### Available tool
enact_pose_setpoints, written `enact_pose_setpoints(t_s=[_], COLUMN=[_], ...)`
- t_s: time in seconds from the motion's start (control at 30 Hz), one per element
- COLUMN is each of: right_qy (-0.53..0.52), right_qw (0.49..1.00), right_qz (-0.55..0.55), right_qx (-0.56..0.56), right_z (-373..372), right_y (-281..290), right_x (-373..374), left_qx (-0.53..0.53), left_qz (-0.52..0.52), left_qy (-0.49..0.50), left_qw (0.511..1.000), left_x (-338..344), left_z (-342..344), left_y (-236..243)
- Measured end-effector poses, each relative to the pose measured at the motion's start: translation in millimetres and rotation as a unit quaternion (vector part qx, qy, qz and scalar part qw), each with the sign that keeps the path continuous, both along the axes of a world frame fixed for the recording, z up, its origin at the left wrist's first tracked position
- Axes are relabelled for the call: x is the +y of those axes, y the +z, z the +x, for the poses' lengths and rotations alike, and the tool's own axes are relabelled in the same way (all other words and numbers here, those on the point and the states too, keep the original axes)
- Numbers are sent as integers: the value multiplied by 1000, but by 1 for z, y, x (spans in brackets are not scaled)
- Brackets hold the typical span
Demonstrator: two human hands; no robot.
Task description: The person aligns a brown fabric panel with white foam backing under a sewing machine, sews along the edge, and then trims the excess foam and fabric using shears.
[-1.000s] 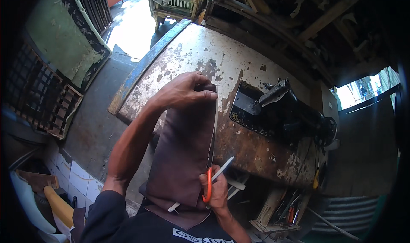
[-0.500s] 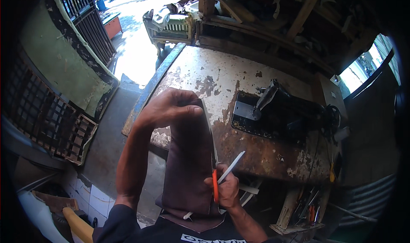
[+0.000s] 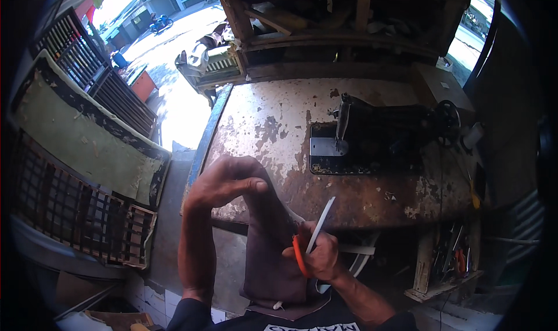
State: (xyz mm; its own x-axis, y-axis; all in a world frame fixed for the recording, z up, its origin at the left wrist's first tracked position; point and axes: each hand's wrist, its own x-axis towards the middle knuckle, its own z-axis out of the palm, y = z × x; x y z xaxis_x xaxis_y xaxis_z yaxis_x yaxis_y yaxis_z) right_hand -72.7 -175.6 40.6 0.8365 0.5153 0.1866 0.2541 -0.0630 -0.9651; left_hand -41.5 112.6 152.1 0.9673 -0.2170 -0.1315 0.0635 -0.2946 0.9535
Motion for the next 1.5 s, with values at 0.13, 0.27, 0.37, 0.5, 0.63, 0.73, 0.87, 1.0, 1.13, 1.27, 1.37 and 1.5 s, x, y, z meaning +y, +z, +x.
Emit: enact_pose_setpoints(t_s=[0.13,0.27,0.37,0.5,0.63,0.73,0.87,1.0,1.13,1.27,1.37,1.5], right_qy=[-2,-5,-6,-26,2,15,-35,-5,-59,88,84,-29], right_qw=[1000,1000,1000,997,1000,999,996,997,989,873,929,970], right_qz=[2,-4,1,-6,10,20,42,49,-128,165,-19,-120], right_qx=[15,16,3,-70,-4,47,-65,53,46,450,359,211], right_z=[0,2,6,8,6,4,8,13,44,79,95,112], right_y=[-4,-3,0,1,-3,-9,-14,-11,-11,-7,2,2], right_x=[-4,-7,-8,-10,-13,-12,-7,-11,-29,-62,-81,-105], left_qx=[0,-20,-8,-26,18,28,-23,27,60,-51,-169,-225], left_qz=[17,58,39,134,117,137,118,142,8,215,494,516], left_qy=[11,-21,-15,-67,-36,-37,-65,-53,41,158,222,325], left_qw=[1000,998,999,988,992,990,991,988,997,962,823,760], left_x=[-7,-14,-22,-30,-33,-35,-39,-34,-16,10,33,62], left_z=[1,3,4,3,1,1,1,0,-3,-2,18,47], left_y=[-4,-7,-9,-9,-11,-17,-28,-29,-17,1,7,10])
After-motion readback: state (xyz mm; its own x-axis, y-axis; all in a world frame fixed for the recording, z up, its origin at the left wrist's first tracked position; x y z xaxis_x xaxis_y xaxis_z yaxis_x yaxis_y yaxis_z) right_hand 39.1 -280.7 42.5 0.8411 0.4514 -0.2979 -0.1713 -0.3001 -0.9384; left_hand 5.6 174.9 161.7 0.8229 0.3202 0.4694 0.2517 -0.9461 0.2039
